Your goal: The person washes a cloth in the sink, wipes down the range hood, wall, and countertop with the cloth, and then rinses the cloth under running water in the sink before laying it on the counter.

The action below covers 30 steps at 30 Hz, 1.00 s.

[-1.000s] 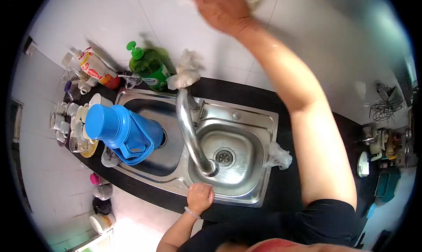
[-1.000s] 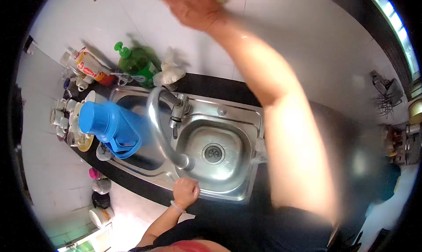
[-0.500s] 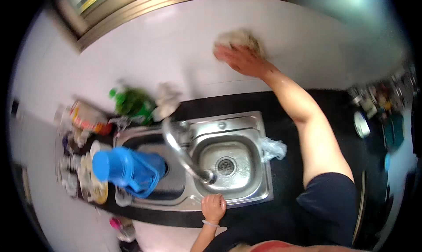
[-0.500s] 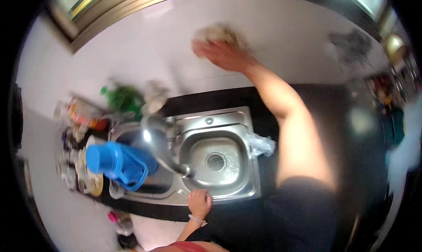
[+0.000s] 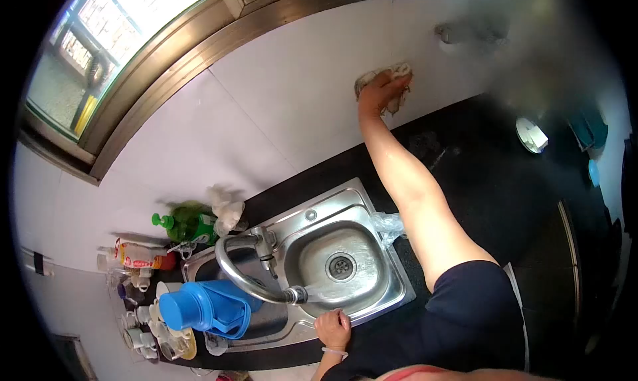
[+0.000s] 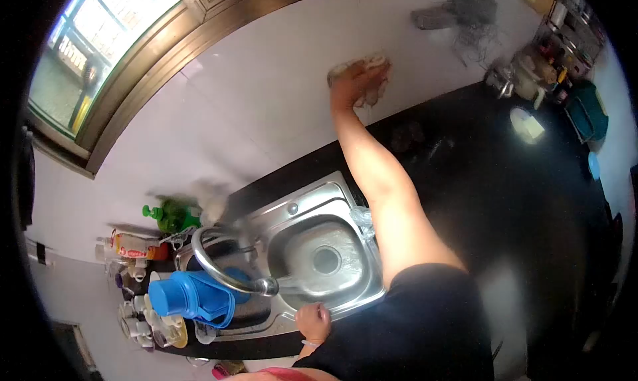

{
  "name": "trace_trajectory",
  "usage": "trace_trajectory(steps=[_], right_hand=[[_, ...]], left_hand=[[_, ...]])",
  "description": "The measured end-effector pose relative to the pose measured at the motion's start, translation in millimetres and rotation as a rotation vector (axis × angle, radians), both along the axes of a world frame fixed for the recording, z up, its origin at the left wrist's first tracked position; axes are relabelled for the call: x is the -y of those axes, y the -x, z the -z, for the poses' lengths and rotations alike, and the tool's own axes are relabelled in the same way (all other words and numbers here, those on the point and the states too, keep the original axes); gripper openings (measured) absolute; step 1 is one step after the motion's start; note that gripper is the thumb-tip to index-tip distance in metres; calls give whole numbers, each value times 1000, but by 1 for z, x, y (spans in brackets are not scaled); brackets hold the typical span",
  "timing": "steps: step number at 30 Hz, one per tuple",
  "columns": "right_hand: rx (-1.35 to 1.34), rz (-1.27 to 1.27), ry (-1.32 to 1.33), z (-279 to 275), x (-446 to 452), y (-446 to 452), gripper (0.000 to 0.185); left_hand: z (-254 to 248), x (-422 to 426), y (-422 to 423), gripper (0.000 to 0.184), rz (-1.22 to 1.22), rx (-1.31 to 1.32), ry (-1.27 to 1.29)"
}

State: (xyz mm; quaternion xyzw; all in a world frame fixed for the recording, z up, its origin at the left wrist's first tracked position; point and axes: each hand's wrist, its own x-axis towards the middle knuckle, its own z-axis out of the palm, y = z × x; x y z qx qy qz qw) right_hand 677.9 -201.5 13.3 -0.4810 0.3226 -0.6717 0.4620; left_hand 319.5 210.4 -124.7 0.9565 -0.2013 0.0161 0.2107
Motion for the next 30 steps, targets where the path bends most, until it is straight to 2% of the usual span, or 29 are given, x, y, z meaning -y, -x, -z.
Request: trace_trajectory(steps=[3, 5, 8, 10, 11, 12, 15, 16, 17, 19, 20, 23, 24, 26, 27, 30], right_hand=[[-205, 19, 458, -43, -45, 3, 56], [-171, 50, 713, -93, -64, 5, 55], [-300, -59, 980, -134, -96, 2, 50], [-212, -633, 1193, -138, -118, -2, 46], [-363, -779, 1324, -142, -132, -1, 46], [-231, -420, 1648, -134, -150, -1, 35], [-178, -474, 1754, -137, -130, -2, 36], [-209, -590, 1663, -130, -111, -2, 39], [-302, -234, 1772, -135, -86, 11, 41], [-404, -284, 1587, -124, -37, 22, 43], [-401, -244, 1543, -131, -26, 33, 50], [-343, -102, 1392, -128, -38, 29, 46], [-240, -86, 1401, -132, -56, 25, 41], [-346, -304, 1580, -132, -81, 9, 37], [-298, -205, 1711, -140, -99, 10, 35], [-233, -238, 1735, -147, -86, 16, 37]], left_hand=[[3, -2, 4, 7, 10, -16, 0], [1, 0, 3, 8, -3, 40, 34], [-2, 0, 3, 11, -28, -6, 35], [-3, 2, 3, 10, -26, 4, 5], [-2, 2, 2, 9, -19, 21, -4], [-2, 0, 5, 8, -11, 30, -22], [7, -4, 5, 8, -33, -6, 9], [4, -2, 6, 8, -37, 27, 27], [3, -3, 7, 8, -29, 31, 27], [4, -3, 4, 8, -16, 51, 33], [3, -1, 2, 8, -18, 51, 28], [-4, -3, 0, 8, -15, 32, -5], [-4, -2, 0, 8, -13, 18, -14], [-3, -4, 1, 9, -5, -21, -22], [1, -5, 0, 9, 2, -42, -15], [4, 0, 4, 9, 11, -51, -21]])
